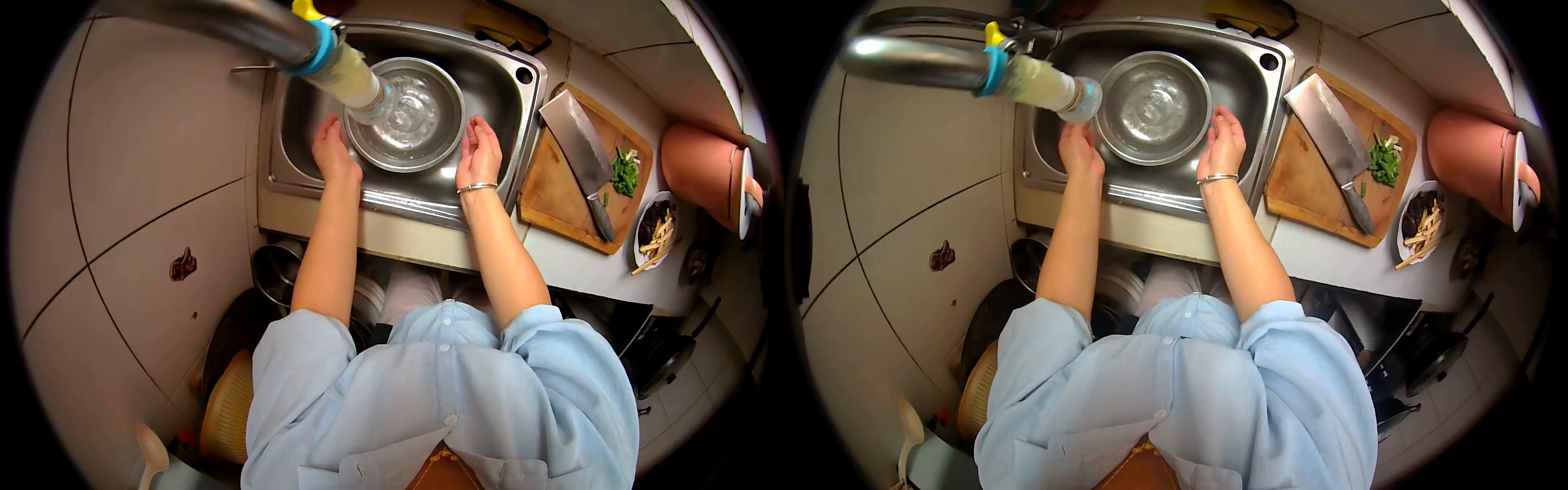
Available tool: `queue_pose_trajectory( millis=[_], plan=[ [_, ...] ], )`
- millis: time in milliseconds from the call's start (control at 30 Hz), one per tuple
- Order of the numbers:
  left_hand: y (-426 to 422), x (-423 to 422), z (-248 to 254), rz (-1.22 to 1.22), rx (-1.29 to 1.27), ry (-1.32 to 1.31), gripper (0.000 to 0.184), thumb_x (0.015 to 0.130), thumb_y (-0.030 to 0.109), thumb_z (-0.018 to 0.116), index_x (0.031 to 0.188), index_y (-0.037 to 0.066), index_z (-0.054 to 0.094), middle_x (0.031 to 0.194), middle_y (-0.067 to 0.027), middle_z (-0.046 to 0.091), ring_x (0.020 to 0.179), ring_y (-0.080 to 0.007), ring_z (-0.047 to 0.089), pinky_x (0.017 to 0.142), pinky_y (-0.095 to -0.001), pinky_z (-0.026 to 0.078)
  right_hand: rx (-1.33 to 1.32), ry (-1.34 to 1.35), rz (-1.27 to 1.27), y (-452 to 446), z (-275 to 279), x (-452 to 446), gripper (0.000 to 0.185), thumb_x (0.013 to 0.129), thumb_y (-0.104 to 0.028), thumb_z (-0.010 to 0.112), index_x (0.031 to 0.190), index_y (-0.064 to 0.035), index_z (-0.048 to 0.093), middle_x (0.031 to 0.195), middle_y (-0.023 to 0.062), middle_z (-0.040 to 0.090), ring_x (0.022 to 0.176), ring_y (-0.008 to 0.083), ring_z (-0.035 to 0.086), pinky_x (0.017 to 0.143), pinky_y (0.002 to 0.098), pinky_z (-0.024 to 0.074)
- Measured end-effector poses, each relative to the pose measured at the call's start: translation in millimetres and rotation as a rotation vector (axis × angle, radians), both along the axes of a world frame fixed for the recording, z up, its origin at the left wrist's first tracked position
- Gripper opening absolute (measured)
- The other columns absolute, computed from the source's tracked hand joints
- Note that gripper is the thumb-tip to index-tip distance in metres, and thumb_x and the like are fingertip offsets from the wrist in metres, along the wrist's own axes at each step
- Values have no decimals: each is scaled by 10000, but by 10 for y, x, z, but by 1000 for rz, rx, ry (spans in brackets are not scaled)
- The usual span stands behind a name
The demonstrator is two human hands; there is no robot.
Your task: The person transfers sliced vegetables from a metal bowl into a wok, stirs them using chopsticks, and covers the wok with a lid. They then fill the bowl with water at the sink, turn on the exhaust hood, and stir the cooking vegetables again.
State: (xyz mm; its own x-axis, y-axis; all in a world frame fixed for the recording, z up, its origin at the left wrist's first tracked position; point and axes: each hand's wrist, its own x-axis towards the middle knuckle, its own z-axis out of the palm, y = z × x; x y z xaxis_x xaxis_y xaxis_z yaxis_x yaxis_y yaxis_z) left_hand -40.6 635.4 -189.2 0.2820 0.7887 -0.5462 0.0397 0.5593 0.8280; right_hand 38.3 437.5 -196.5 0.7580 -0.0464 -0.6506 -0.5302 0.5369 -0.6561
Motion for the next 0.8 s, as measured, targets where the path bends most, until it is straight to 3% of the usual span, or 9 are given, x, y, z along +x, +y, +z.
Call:
queue_pose_trajectory(
  millis=[100,133,167,200,267,333,467,733,800],
  plan=[
    [91,130,-86,28,25,30,261,897,86,579,1142,0,603,1113,-75,619,1031,-168,566,901,-303,432,-183,30,15,24,-299,142,321,924,-120,524,1237,-54,560,1198,28,588,1156,146,495,1045,326,291],
    [95,189,-44,23,0,30,260,898,87,582,1142,-1,602,1120,-84,619,1047,-177,571,906,-316,439,-213,91,15,55,-370,171,343,933,-122,518,1259,-17,539,1204,63,593,1126,162,528,1017,326,355],
    [95,234,-16,18,-25,30,260,899,87,584,1142,-2,602,1126,-93,620,1062,-186,576,910,-330,445,-149,88,18,72,-436,187,341,940,-129,515,1259,-9,539,1215,78,591,1128,174,533,1004,326,373],
    [135,220,-95,-61,-89,-5,264,936,189,587,1176,85,550,1124,-43,612,1024,-176,588,913,-299,464,-84,85,21,89,-476,198,340,947,-135,511,1258,-1,539,1226,92,589,1129,186,539,990,325,391],
    [201,188,-332,-17,-178,-61,261,950,178,557,1179,54,540,1138,-62,604,1044,-190,582,926,-320,479,-2,35,28,149,-542,203,338,971,-172,495,1241,23,546,1212,124,596,1068,205,581,923,311,455],
    [276,165,-524,-17,-287,-75,277,978,161,491,1207,5,506,1182,-91,583,1087,-220,570,947,-358,500,41,31,29,186,-543,209,349,974,-180,491,1254,24,534,1208,122,596,1073,201,573,935,314,445],
    [331,100,-660,-29,-365,-148,300,975,153,498,1247,28,487,1218,-103,568,1103,-234,569,948,-365,502,7,73,83,269,-449,199,375,981,-196,483,1288,18,502,1200,108,597,1087,194,557,957,316,425],
    [256,89,-249,-50,-248,-40,270,956,156,547,1204,52,526,1185,-90,590,1062,-214,595,930,-370,515,38,90,95,295,-125,159,379,986,-210,481,1296,6,494,1208,106,594,1098,196,547,966,325,415],
    [153,144,130,-48,-210,-43,278,951,131,549,1209,32,519,1196,-105,588,1060,-223,601,929,-366,517,73,85,96,282,1,168,370,988,-209,479,1289,4,500,1204,105,597,1094,198,551,955,328,426]
  ],
)
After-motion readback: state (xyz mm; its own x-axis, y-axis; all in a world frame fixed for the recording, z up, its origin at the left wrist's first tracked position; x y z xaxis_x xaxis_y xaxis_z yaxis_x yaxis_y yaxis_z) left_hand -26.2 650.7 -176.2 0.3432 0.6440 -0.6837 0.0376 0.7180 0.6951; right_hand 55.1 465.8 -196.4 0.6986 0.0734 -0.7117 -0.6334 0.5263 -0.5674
